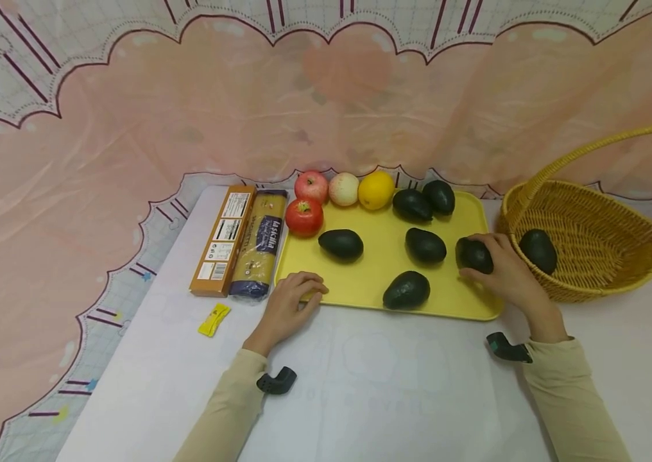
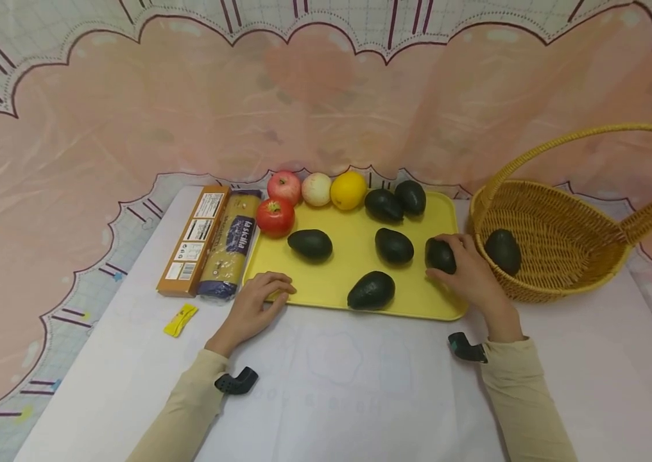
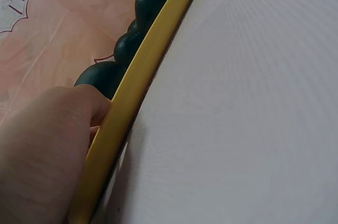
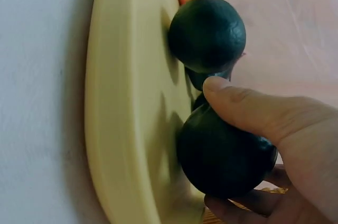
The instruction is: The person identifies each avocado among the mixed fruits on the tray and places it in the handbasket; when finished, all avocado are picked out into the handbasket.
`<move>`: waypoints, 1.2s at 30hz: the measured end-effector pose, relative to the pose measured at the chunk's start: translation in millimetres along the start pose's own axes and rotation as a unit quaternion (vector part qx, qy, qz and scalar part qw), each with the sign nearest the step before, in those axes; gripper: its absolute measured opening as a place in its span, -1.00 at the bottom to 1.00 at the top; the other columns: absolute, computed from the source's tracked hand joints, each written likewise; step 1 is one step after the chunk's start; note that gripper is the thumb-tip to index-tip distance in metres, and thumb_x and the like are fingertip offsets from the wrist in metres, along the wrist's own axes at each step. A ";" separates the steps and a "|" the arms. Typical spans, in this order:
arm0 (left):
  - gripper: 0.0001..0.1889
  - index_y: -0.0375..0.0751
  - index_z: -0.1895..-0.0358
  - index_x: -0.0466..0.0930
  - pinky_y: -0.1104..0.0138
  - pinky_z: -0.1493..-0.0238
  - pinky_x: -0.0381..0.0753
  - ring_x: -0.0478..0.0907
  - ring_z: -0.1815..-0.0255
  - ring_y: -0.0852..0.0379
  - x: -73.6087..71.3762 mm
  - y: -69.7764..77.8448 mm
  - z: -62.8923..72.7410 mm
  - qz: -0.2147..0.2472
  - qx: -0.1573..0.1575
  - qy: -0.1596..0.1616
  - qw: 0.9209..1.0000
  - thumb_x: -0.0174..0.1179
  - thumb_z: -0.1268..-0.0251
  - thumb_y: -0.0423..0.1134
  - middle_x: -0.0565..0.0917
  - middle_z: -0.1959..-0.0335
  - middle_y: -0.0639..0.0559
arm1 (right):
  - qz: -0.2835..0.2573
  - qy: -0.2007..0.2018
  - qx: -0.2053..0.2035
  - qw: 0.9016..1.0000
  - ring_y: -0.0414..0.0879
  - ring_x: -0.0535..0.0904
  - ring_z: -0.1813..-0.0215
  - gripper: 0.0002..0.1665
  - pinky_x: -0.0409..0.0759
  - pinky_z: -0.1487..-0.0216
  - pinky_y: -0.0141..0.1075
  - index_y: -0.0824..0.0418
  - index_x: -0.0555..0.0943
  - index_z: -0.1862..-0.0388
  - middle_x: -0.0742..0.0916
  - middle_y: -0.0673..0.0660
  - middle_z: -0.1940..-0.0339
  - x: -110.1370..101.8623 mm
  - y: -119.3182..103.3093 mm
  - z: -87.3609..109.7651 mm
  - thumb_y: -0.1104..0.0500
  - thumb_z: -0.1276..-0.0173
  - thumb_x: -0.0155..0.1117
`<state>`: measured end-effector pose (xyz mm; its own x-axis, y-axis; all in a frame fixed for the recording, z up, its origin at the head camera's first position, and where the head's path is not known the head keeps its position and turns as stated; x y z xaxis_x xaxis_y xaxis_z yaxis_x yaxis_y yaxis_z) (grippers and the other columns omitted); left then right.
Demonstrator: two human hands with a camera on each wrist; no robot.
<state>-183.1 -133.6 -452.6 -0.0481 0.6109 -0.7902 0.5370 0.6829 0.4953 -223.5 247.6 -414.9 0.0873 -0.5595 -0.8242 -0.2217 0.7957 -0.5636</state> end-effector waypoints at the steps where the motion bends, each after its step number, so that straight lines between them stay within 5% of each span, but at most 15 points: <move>1: -0.88 0.03 0.19 0.66 0.13 -0.12 0.39 0.48 -0.07 0.09 0.1 0.0 0.0 0.000 0.000 -0.001 1.000 0.15 -0.31 -0.20 0.61 0.01 0.11 | 0.000 0.003 -0.001 1.000 0.39 0.30 -0.23 -0.18 0.23 -0.18 0.31 0.22 0.25 -0.32 0.31 0.40 -0.23 -0.3 -0.7 0.2 -0.01 -0.19 0.39; 25: -0.88 0.04 0.19 0.66 0.14 -0.10 0.39 0.48 -0.08 0.09 2.3 1.6 -2.0 -0.001 -0.009 -0.006 1.000 0.15 -0.31 -0.20 0.60 0.01 0.12 | -0.048 0.102 -0.085 0.990 0.20 0.36 -0.18 -0.29 0.31 -0.13 0.15 0.26 0.40 -0.21 0.45 0.32 -0.17 -33.0 -15.4 7.2 0.25 -0.06 0.45; 36: -0.88 0.03 0.18 0.66 0.13 -0.10 0.38 0.47 -0.09 0.09 1.3 1.4 -0.4 0.006 -0.015 -0.007 1.000 0.15 -0.32 -0.20 0.60 0.00 0.12 | -0.080 0.120 -0.012 0.989 0.20 0.35 -0.18 -0.28 0.30 -0.10 0.15 0.18 0.35 -0.29 0.44 0.30 -0.24 -49.7 -8.3 13.4 0.09 -0.18 0.39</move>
<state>-182.7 -131.7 -452.8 -0.0298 0.6143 -0.7885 0.5120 0.6869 0.5157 -212.9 271.9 -370.0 -0.1095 -0.7192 -0.6861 -0.2477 0.6882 -0.6819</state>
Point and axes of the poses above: each hand's wrist, its own z-axis away from the middle knuckle, its own x-axis out of the palm, y = z × x, the point moved 6 cm from there along -z, towards the middle knuckle
